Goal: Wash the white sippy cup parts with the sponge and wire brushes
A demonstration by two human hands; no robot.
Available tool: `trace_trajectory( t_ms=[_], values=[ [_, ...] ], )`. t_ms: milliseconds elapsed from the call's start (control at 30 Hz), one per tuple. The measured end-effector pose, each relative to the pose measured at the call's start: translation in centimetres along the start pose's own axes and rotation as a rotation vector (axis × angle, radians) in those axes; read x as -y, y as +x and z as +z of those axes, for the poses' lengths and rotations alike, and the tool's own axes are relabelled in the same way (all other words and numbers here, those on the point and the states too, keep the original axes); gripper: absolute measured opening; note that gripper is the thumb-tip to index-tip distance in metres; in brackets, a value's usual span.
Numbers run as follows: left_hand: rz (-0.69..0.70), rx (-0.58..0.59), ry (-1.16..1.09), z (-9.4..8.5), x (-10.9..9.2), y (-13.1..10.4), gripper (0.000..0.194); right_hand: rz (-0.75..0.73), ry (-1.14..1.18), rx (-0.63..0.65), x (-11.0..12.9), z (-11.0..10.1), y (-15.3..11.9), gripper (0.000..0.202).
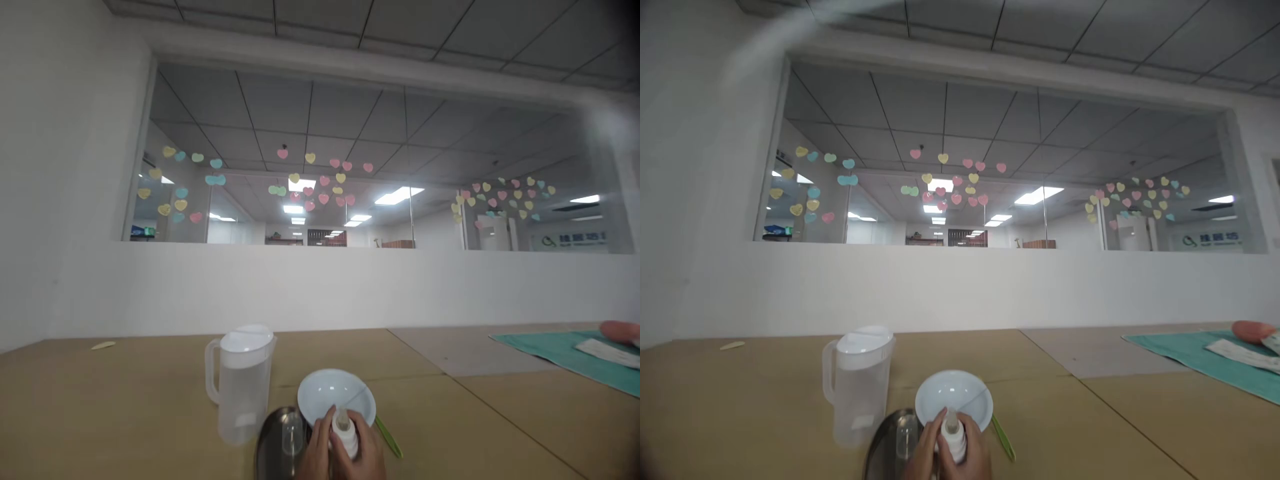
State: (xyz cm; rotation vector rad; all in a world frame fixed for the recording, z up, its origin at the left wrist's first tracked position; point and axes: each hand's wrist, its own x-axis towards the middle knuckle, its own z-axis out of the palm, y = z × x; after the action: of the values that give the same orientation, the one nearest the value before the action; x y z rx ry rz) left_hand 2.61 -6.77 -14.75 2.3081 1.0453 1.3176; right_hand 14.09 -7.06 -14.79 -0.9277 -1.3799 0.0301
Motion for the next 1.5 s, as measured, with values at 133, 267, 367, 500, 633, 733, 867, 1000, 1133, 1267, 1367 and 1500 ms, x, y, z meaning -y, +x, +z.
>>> trace_trajectory(
  t_ms=[133, 267, 367, 500, 633, 733, 867, 1000, 1133, 1267, 1367, 1500],
  values=[
    [0.185, 0.063, 0.139, -2.3, -1.4, -0.6, 0.077, 0.017, -0.032, 0.102, 0.1, -1.0, 0.2, 0.026],
    [0.232, 0.004, 0.153, -3.2, -1.3, -0.2, 0.068, -0.007, -0.036, 0.120, -0.1, -1.3, 0.4, 0.025],
    [0.066, -0.198, 0.195, -3.2, -0.5, 0.4, 0.051, -0.010, -0.055, 0.103, -0.3, -1.4, 0.4, 0.026],
    [-0.195, -0.352, 0.367, -3.5, 0.9, 1.3, 0.036, -0.019, -0.080, 0.096, -0.2, -1.5, 0.5, 0.027],
    [-0.330, -0.231, 0.503, -3.9, 2.0, 1.6, 0.026, -0.022, -0.077, 0.089, 0.0, -1.7, 0.6, 0.028],
    [-0.358, -0.193, 0.502, -3.9, 2.5, 1.5, 0.015, -0.029, -0.073, 0.088, -0.1, -1.7, 0.6, 0.028],
    [-0.383, -0.278, 0.534, -4.4, 1.8, 1.7, 0.017, -0.036, -0.084, 0.075, -0.2, -1.6, 0.6, 0.028],
    [-0.105, -0.523, 0.379, -4.5, -0.1, 1.9, 0.027, -0.022, -0.068, 0.064, -0.3, -1.4, 0.3, 0.032],
    [0.213, -0.523, 0.220, -3.2, -1.8, 0.9, 0.030, 0.016, 0.013, 0.111, -0.1, -1.1, 0.0, 0.051],
    [0.250, -0.287, 0.178, -1.7, -2.5, 0.0, 0.030, 0.010, 0.015, 0.135, 0.3, -1.1, -0.2, 0.063],
    [0.200, -0.199, 0.157, -1.5, -2.6, 0.1, 0.034, -0.008, -0.032, 0.158, 0.1, -1.1, -0.3, 0.072],
    [0.180, -0.146, 0.138, -1.7, -2.6, 0.2, 0.040, -0.131, -0.137, 0.150, -0.4, -0.9, -0.4, 0.069]
  ],
)
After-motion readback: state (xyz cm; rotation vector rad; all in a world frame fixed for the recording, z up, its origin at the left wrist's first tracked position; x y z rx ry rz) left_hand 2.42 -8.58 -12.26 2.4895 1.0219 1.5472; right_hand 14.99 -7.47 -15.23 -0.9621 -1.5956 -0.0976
